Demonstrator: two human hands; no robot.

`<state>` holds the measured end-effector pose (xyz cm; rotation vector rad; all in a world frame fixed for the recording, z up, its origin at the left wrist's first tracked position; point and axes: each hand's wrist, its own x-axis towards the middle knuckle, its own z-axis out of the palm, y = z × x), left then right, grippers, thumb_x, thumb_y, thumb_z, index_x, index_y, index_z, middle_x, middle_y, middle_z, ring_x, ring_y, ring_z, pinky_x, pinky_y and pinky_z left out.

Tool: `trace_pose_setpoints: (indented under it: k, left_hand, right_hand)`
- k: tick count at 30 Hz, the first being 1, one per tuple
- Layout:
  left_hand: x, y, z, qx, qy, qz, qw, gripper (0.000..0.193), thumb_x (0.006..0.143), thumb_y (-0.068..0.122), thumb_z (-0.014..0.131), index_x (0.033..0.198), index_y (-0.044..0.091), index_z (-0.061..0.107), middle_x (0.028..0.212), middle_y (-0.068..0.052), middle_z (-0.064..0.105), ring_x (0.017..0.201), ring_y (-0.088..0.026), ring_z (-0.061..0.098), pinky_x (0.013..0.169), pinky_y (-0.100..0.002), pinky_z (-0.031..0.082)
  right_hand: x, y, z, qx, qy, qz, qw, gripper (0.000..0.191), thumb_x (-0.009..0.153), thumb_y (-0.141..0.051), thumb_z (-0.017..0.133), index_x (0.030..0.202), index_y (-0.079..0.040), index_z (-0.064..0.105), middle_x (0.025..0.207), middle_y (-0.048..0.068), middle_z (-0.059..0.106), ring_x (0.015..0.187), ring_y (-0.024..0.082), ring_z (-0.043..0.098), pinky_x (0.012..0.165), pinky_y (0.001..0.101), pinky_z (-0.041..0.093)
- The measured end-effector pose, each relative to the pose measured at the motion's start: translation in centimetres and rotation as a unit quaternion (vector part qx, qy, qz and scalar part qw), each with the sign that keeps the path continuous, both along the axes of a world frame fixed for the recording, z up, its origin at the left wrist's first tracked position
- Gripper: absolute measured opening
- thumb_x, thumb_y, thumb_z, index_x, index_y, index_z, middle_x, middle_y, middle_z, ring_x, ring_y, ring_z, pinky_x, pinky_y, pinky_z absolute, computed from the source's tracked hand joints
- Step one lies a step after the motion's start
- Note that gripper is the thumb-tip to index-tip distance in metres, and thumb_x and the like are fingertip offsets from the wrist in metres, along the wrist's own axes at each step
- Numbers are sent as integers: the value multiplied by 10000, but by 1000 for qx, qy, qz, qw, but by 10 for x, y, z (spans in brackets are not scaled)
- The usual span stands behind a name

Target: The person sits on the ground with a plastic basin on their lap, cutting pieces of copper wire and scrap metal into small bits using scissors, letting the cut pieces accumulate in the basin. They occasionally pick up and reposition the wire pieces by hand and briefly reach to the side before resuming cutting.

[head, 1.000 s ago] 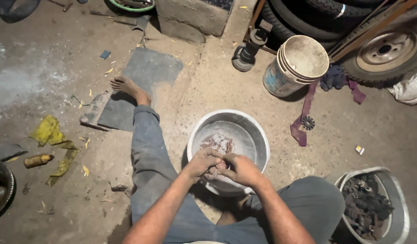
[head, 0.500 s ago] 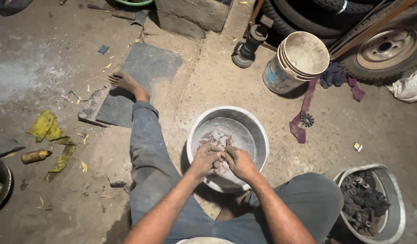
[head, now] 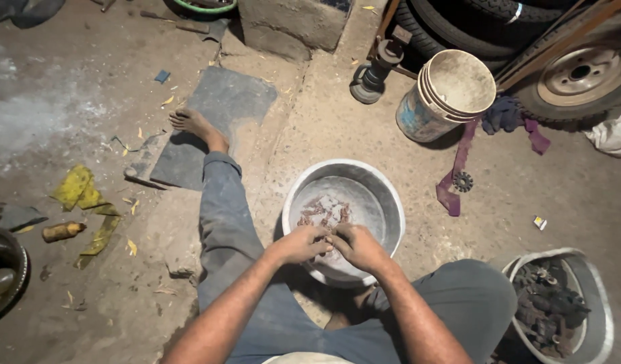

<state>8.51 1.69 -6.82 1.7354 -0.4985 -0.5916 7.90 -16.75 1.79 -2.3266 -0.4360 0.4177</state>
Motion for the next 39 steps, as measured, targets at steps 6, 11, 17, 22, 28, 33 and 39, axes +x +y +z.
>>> trace_pose_setpoints:
  k: [6, 11, 17, 22, 28, 33, 39]
  left_hand:
    - [0, -5, 0, -43, 83, -17, 996, 223, 949, 135, 649, 1122, 16, 726, 800, -75, 721, 643, -148, 674, 566, -304, 540]
    - [-7, 3, 2, -94, 262, -16, 960, 184, 979, 143, 638, 1122, 44, 698, 737, -26, 677, 555, -101, 615, 468, -269, 488]
    - [-20, -14, -4, -46, -31, 92, 994, 195, 938, 134, 707, 1071, -7, 731, 774, -135, 717, 678, -229, 691, 603, -360, 545]
    - [-33, -40, -5, 39, -222, 215, 950, 198, 905, 120, 676, 1071, 15, 689, 902, -234, 719, 833, -412, 700, 710, -477, 551]
    - [-30, -46, -8, 53, -314, 189, 929, 177, 955, 129, 649, 1102, 32, 632, 882, -175, 694, 799, -369, 703, 694, -455, 560]
    - [-12, -25, -6, -111, 254, 87, 957, 206, 1011, 181, 539, 1156, 69, 632, 712, -24, 622, 506, -114, 587, 431, -283, 482]
    - [-9, -10, -1, -162, 317, 25, 934, 186, 1016, 203, 533, 1134, 78, 604, 704, -25, 632, 498, -112, 614, 416, -253, 502]
  right_hand:
    - [-5, 3, 2, -93, 41, -37, 994, 373, 949, -379, 652, 987, -7, 669, 860, 236, 711, 839, 410, 698, 744, 478, 530]
    - [-8, 4, 7, -85, 9, 0, 996, 400, 951, -430, 598, 953, -53, 733, 862, 211, 720, 829, 417, 690, 731, 492, 523]
    - [-6, 8, 4, -33, 27, -92, 995, 403, 948, -407, 599, 929, -38, 759, 834, 224, 729, 817, 399, 712, 725, 472, 536]
    - [-1, 8, -8, 30, 27, -201, 979, 416, 958, -361, 587, 884, 15, 748, 739, 233, 715, 702, 359, 725, 683, 457, 539]
    - [-1, 4, -6, 34, 192, -251, 948, 485, 999, -384, 609, 839, 55, 738, 660, 193, 629, 622, 328, 613, 607, 489, 504]
    - [-1, 0, 13, 26, 19, -141, 990, 364, 901, -376, 701, 1034, -37, 713, 893, 143, 738, 808, 269, 725, 731, 397, 560]
    - [-4, -5, 12, 56, -67, -18, 996, 337, 914, -248, 709, 1180, -42, 708, 1115, 169, 725, 991, 321, 731, 843, 405, 581]
